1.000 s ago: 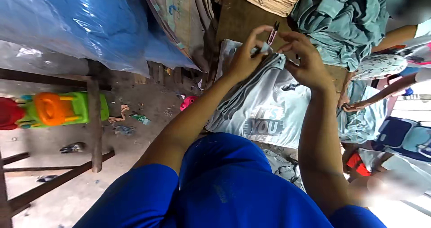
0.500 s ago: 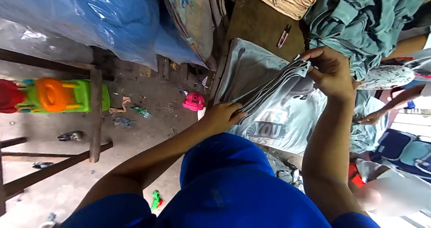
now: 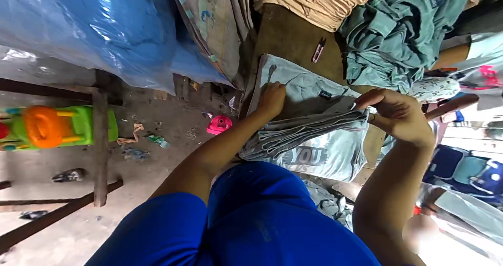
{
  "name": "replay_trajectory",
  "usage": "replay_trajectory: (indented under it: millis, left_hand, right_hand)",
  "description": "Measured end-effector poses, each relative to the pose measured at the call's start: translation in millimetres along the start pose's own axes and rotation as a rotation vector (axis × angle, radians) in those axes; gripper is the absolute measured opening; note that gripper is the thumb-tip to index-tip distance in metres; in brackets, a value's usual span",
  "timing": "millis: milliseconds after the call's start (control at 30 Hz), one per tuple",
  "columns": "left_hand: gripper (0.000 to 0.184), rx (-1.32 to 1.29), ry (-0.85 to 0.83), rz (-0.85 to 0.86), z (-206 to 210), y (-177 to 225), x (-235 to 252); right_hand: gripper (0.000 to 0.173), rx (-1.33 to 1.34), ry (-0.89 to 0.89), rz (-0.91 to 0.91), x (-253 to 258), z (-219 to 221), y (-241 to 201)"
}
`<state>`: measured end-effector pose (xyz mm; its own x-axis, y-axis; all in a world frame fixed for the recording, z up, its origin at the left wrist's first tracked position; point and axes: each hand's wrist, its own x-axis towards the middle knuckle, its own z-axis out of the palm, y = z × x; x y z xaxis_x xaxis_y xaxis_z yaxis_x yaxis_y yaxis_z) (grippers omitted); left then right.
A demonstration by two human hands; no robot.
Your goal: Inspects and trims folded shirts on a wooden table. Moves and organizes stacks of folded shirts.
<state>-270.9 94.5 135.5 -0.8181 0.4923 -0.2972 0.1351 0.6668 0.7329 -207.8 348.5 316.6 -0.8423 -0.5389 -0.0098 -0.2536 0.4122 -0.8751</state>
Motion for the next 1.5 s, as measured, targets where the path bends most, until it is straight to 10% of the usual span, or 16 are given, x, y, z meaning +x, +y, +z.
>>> replay_trajectory:
  millis: [300,667,800,1000,1167,1300,1500]
  left_hand:
    - [0.058,-0.087,0.204,-0.292,-20,-12,24]
    - [0.042,-0.356,0.224,-0.341,-66,-17,29]
    - [0.034,-0.142,0.348,-0.137,-54,-8,20]
    - [0.031,0.08,0.099,-0.026,4,2,7]
    - [0.025,-0.452,0.05,0.344,25,16,-5]
    - [0.039,-1.039,-0.178,-0.248,20,27,-10]
    - [0.054,-0.191,-0.294,-0.151,22,30,4]
  right_hand:
    - [0.019,0.018,-0.007,-0.021,7,0,12]
    - [0.022,0.049,-0.027,-0.045,8,-3,18]
    - [0.021,0.03,-0.018,-0.045,8,-2,16]
    - [0.02,0.018,-0.024,-0.049,9,-1,14]
    - [0.02,0.015,-0.023,-0.064,6,0,11]
    - [0.019,0.01,-0.017,-0.058,3,2,9]
    - [0.02,0.015,-0.011,-0.055,1,4,8]
